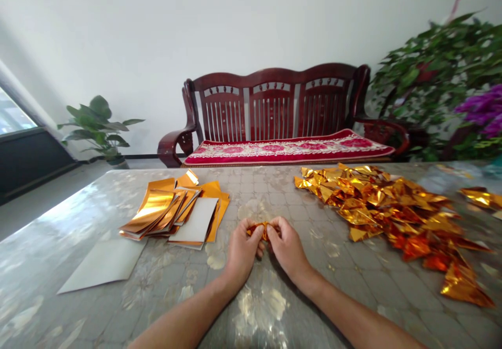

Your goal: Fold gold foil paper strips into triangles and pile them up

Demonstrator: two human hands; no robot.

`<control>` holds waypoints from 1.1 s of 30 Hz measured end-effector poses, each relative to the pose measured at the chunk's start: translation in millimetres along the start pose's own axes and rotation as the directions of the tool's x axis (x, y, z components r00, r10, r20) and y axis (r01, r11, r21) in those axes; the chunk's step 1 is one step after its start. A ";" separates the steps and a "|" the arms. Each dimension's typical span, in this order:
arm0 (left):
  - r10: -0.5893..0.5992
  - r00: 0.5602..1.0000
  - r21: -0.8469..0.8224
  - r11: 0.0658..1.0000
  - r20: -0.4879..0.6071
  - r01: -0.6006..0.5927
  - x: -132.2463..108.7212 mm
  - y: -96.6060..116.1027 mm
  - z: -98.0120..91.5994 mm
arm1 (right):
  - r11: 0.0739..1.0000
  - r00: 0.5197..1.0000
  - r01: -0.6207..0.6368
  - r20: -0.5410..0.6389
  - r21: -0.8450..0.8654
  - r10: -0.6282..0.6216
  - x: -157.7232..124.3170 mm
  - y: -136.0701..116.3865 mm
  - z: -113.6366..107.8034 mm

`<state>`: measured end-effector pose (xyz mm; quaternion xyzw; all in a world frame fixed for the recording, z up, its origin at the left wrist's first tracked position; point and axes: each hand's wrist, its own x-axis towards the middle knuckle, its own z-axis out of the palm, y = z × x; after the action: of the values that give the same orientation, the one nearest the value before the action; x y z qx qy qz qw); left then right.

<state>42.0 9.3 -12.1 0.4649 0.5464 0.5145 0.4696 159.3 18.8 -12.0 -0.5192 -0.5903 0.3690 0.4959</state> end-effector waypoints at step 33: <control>-0.089 0.995 -0.082 0.992 0.050 0.093 13.1 7.7 -9.1 | 0.991 0.999 0.007 0.040 -0.134 -0.002 12.4 6.0 -17.7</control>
<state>31.6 21.4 -4.5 0.4311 0.5341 0.5042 0.5242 178.3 30.7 -11.0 -0.5425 -0.6248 0.3377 0.4487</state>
